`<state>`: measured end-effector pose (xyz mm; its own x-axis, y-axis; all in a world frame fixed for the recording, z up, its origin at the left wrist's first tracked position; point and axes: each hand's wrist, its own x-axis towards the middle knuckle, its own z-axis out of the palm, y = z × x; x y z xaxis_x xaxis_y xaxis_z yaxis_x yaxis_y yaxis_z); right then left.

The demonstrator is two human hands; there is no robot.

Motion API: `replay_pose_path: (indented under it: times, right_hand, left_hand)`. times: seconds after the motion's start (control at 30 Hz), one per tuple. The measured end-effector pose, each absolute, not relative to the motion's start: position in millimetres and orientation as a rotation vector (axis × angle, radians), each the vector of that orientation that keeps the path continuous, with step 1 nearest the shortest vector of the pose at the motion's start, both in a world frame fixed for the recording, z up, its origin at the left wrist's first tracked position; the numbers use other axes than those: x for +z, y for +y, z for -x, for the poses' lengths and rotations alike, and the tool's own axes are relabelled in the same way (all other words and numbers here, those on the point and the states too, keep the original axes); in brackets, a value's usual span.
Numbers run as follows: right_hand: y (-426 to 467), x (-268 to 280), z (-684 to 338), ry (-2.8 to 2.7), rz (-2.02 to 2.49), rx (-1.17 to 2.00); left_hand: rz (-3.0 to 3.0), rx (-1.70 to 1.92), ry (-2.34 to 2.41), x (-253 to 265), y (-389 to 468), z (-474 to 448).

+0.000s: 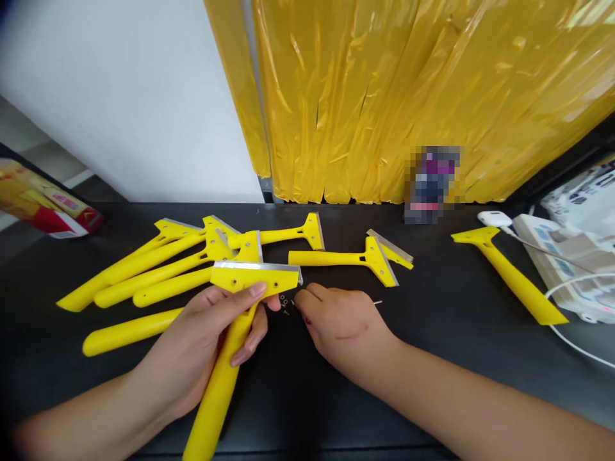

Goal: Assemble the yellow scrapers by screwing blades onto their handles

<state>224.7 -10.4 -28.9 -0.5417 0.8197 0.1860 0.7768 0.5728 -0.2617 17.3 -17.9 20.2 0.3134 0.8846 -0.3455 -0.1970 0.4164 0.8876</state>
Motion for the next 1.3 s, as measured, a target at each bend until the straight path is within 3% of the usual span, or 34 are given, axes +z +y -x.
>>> replay_pose_path:
  times: [0.6,0.9,1.3]
  right_hand:
    - [-8,-33,-220,-2.441,1.286,0.264]
    - [-33,17,-230,-2.343,0.899,0.345]
    - [-41,27,-237,-2.16,1.075,0.578]
  left_hand:
    - [-0.867,0.848,1.008,18,-14,-19]
    - [-0.886,0.818,0.972,21,-22,-17]
    - [-0.988,0.724,1.045,34,-35,-25]
